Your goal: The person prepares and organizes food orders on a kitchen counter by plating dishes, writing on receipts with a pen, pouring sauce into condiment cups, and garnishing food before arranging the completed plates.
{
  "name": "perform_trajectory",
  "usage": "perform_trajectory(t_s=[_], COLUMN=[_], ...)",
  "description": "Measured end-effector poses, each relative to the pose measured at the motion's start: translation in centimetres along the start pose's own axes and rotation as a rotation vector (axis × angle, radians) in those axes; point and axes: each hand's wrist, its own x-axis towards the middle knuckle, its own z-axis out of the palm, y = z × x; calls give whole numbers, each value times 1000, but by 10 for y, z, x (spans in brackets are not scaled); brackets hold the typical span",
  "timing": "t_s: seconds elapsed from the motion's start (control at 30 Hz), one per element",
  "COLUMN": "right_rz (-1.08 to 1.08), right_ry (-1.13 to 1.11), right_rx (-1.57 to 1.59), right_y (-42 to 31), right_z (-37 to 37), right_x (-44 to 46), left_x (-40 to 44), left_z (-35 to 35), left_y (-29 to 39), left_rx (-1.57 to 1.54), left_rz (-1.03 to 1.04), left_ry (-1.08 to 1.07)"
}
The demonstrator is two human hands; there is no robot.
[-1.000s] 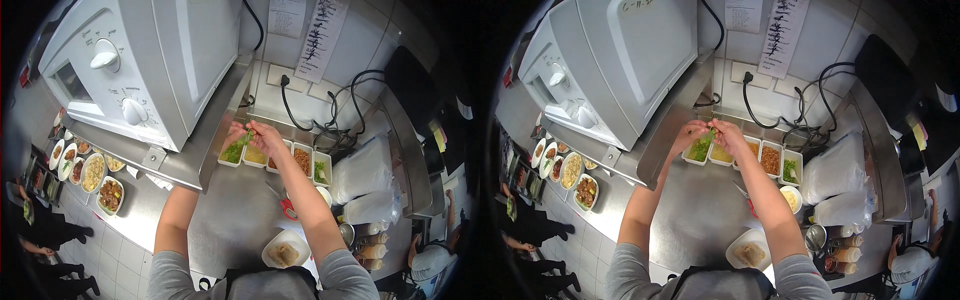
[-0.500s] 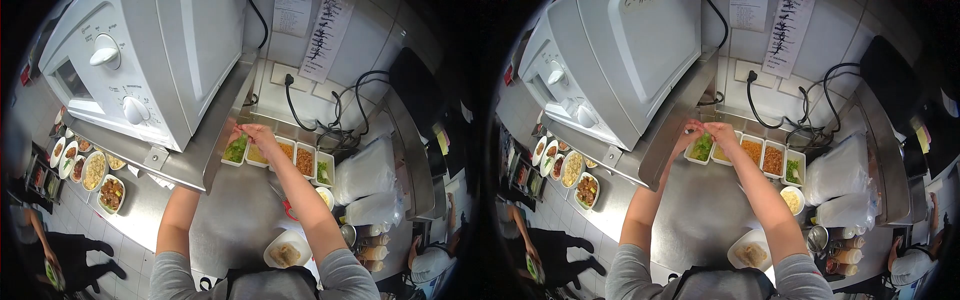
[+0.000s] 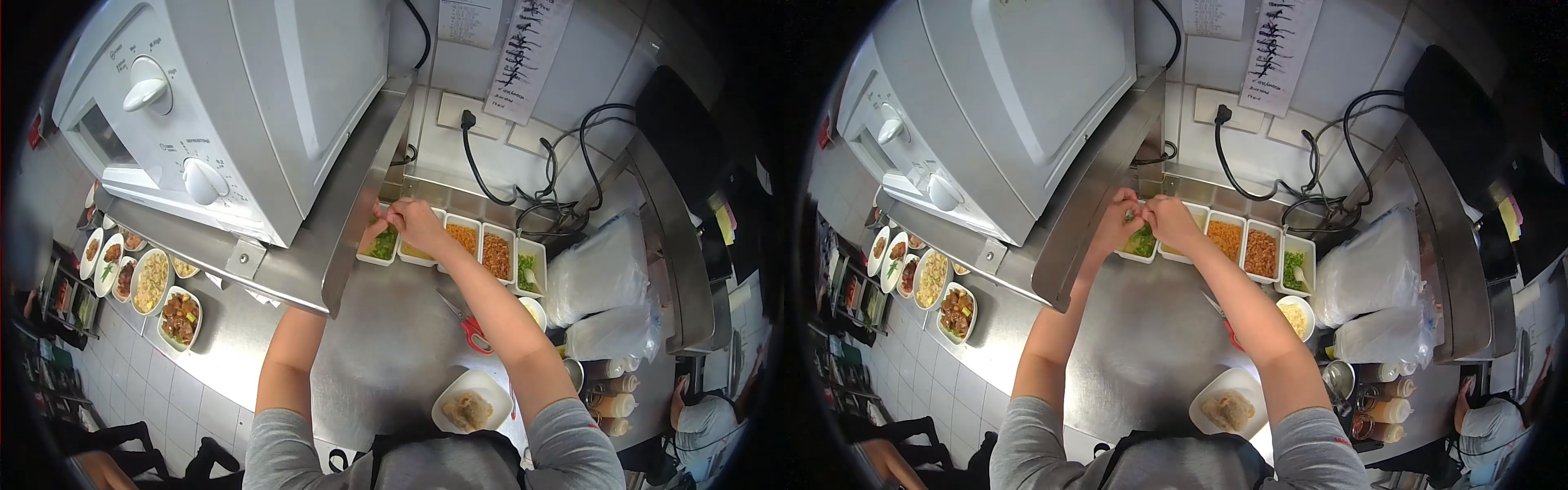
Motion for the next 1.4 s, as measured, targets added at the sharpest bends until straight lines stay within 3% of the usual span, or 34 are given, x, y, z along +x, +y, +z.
perform_trajectory(t_s=[0.03,0.1,0.13,0.2,0.27,0.33,0.43,0.5,0.6,0.8,0.93,1.03,1.07,1.13,1.23,1.4], right_rz=[36,94,157,210,254,481,328,340,366,304,344,403,403,619,733,790], right_ry=[-34,-68,-102,-2,103,-167,-226,-254,-278,-168,-146,-86,-81,-17,80,65], right_rx=[110,40,-26,-128,-232,872,968,924,885,468,542,445,443,653,684,683], right_y=[-1,-3,-3,-3,-14,-27,-42,-49,-72,-105,-117,-108,-104,-100,-98,-110], right_z=[-1,-2,1,11,1,-25,-38,-48,-68,-95,-118,-141,-150,-165,-180,-178], right_x=[-1,-4,-8,-18,-17,-14,-28,-42,-68,-125,-168,-213,-228,-261,-298,-341], left_x=[-1,-2,-3,-9,-18,-31,-50,-63,-82,-114,-132,-149,-160,-180,-196,-193], left_z=[-1,2,3,5,-3,-8,-1,7,12,29,42,46,49,59,84,101], left_y=[-8,-21,-22,-22,-5,13,38,46,79,134,160,192,202,217,218,221], left_rx=[130,260,-66,-391,-934,-1269,-1551,-1707,-1724,-1752,-1650,-969,-969,-142,5,108], left_rz=[-10,-15,-10,-10,-213,-305,-279,-194,-234,-233,-241,-364,-360,143,331,347], left_ry=[-15,-33,42,109,174,147,25,-77,-95,-129,-171,-353,-357,-643,-788,-858])
